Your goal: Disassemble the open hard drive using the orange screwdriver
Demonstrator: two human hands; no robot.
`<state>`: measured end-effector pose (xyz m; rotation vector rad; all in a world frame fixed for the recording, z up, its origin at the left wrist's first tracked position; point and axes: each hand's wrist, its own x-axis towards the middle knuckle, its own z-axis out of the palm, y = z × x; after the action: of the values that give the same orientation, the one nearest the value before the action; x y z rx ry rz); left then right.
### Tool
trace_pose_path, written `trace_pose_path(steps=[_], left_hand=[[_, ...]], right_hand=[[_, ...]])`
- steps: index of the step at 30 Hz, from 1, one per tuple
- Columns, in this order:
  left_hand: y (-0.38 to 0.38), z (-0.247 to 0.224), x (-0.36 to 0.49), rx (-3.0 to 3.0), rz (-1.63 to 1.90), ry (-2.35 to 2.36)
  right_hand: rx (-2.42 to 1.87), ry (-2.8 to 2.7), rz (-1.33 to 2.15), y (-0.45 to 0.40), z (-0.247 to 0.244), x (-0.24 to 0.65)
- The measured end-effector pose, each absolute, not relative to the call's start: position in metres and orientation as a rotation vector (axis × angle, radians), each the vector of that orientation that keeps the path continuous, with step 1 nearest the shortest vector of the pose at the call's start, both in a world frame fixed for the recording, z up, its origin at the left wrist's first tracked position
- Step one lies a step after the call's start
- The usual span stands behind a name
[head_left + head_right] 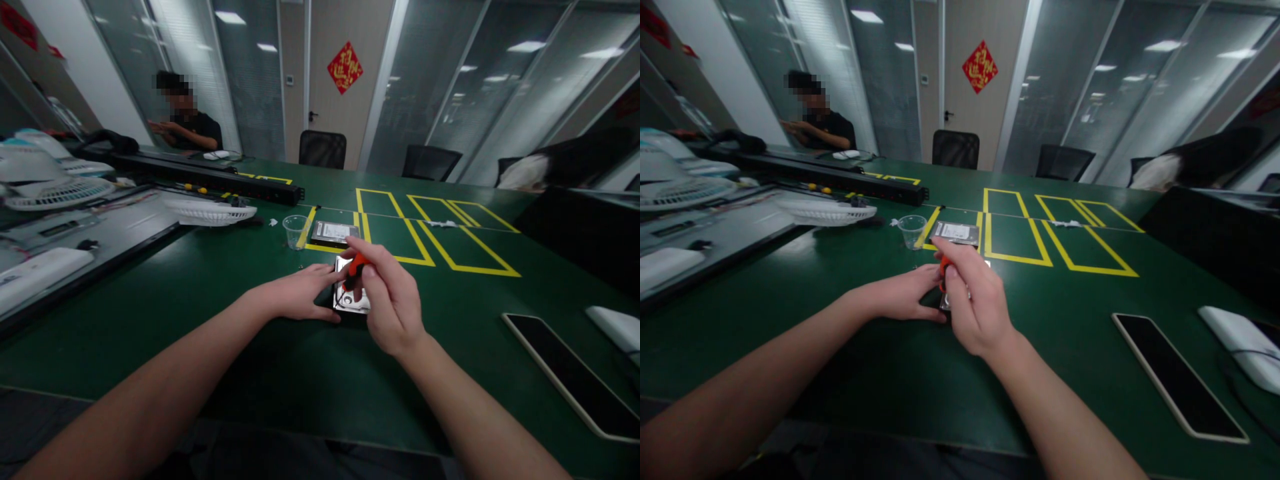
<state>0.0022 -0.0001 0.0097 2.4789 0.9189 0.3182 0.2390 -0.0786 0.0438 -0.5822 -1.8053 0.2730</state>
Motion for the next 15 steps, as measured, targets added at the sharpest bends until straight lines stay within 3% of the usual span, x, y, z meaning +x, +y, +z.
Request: trace_pose_path(steps=[15], left_hand=[[-0.0009, 0.0108, 0.0011, 2.462, 0.293, 0.927]], right_hand=[[-0.662, -1.773, 0.183, -0.0762, 0.0445, 0.2367]])
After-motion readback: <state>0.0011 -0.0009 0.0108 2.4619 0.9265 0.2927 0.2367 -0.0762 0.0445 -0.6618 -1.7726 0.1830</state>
